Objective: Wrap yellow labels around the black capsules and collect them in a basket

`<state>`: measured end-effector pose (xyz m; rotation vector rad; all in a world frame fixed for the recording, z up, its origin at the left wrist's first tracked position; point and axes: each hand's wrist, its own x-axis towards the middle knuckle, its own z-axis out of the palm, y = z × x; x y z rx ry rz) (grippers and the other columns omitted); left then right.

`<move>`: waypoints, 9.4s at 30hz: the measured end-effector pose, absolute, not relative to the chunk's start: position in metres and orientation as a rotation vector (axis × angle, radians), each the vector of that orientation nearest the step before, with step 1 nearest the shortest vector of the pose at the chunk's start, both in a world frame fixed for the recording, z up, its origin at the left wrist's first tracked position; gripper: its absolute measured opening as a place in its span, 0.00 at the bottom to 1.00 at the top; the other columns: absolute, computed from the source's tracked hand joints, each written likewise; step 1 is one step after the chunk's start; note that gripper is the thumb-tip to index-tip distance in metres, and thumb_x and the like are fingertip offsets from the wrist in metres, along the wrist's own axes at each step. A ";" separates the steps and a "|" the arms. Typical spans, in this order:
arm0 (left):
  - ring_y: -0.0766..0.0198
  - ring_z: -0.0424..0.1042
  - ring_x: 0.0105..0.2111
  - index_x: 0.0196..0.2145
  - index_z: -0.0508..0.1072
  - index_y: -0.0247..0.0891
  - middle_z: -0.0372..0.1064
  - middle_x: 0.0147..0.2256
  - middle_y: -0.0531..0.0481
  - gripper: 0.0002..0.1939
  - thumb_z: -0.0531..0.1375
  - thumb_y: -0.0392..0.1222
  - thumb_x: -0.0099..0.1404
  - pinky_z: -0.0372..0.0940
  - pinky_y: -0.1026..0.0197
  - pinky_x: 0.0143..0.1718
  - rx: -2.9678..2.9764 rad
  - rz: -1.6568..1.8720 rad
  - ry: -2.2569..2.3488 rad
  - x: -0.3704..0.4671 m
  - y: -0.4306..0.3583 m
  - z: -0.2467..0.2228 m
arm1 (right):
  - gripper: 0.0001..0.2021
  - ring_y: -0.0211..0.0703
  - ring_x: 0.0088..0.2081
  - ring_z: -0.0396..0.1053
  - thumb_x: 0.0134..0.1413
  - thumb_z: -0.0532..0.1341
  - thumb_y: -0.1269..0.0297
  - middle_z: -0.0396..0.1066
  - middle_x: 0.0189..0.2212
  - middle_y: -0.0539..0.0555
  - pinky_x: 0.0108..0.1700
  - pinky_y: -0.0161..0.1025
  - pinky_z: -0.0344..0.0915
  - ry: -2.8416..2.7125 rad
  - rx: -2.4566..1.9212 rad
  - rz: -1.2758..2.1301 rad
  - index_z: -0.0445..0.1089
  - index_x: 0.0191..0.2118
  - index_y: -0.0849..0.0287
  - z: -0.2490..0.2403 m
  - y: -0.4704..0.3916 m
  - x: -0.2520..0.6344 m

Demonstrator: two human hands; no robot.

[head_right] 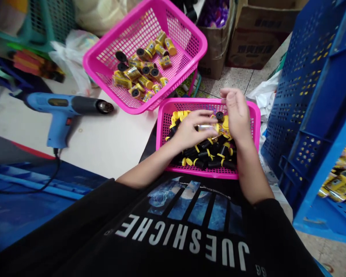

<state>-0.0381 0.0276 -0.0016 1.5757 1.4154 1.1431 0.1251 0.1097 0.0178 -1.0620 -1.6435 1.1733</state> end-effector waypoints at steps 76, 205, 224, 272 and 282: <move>0.54 0.82 0.39 0.39 0.86 0.43 0.83 0.42 0.45 0.19 0.73 0.57 0.55 0.76 0.58 0.36 0.659 1.408 1.423 -0.107 -0.021 -0.005 | 0.24 0.48 0.44 0.77 0.45 0.72 0.43 0.77 0.40 0.52 0.50 0.49 0.76 -1.656 -1.033 1.706 0.70 0.41 0.50 0.012 0.070 0.088; 0.55 0.81 0.40 0.40 0.85 0.41 0.83 0.43 0.44 0.20 0.75 0.54 0.52 0.79 0.56 0.38 0.504 1.327 1.303 -0.051 -0.002 0.007 | 0.21 0.47 0.47 0.76 0.47 0.73 0.48 0.79 0.43 0.53 0.51 0.47 0.75 -1.293 -1.029 1.716 0.74 0.45 0.51 0.007 0.067 0.140; 0.54 0.79 0.48 0.46 0.83 0.43 0.82 0.46 0.46 0.21 0.75 0.45 0.54 0.69 0.51 0.57 0.918 1.229 1.362 -0.059 -0.007 0.008 | 0.18 0.47 0.39 0.76 0.52 0.72 0.53 0.78 0.40 0.53 0.47 0.48 0.74 -1.732 -0.992 1.505 0.77 0.48 0.52 0.004 0.068 0.148; 0.54 0.75 0.54 0.54 0.77 0.41 0.77 0.53 0.44 0.17 0.56 0.47 0.73 0.66 0.49 0.60 1.503 0.812 1.388 -0.073 -0.015 -0.008 | 0.04 0.55 0.45 0.67 0.58 0.67 0.68 0.76 0.37 0.58 0.45 0.47 0.55 -2.735 -1.400 0.558 0.77 0.32 0.57 -0.010 0.085 0.192; 0.64 0.76 0.36 0.44 0.78 0.36 0.77 0.35 0.49 0.21 0.74 0.43 0.53 0.70 0.61 0.41 0.871 1.201 1.092 -0.035 0.014 -0.003 | 0.06 0.52 0.50 0.65 0.55 0.67 0.66 0.65 0.46 0.54 0.58 0.56 0.61 -2.302 -0.951 1.062 0.80 0.29 0.50 0.027 0.069 0.173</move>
